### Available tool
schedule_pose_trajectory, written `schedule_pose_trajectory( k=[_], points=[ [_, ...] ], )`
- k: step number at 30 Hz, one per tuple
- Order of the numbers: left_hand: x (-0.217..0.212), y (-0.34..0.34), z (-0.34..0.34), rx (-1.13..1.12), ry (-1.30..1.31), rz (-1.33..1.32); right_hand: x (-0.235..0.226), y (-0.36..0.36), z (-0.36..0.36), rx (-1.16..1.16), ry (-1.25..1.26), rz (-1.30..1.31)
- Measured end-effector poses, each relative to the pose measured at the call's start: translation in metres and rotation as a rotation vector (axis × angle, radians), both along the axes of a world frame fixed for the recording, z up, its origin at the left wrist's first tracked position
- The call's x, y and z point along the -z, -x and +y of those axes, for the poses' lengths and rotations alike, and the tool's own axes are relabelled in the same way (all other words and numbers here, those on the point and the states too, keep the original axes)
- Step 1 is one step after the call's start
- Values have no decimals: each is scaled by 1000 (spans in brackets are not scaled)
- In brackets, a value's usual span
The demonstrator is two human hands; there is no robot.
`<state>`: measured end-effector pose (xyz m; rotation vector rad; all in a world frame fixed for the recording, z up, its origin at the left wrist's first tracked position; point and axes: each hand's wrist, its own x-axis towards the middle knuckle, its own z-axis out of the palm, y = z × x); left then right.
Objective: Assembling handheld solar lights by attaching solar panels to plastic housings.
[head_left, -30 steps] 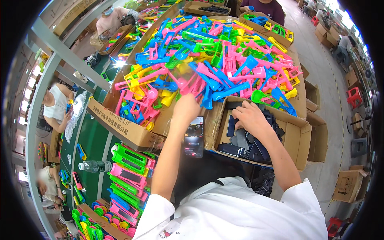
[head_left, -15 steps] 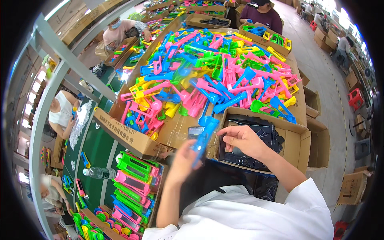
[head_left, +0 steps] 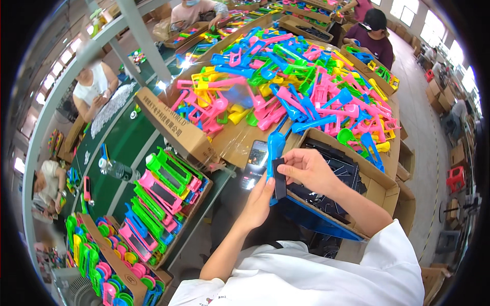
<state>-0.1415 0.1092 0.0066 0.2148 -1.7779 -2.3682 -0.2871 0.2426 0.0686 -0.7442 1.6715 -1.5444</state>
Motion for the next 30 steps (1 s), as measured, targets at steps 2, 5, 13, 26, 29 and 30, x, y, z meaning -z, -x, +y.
schedule_pose_trajectory(
  k=[2,5,13,26,29,30],
  points=[
    [7,7,3,-85,111,43,-6,3,-4,-23,26,-36],
    [3,21,14,-168,30,101,-2,9,0,-1,58,-31],
    [21,47,41,-297,-58,212,15,31,16,108,108,10],
    [4,54,40,-298,74,203,15,49,19,29,80,6],
    [8,50,37,-311,-43,225,13,46,18,-18,155,-3],
    [9,49,36,-317,-129,213,12,42,15,20,251,48]
  ],
)
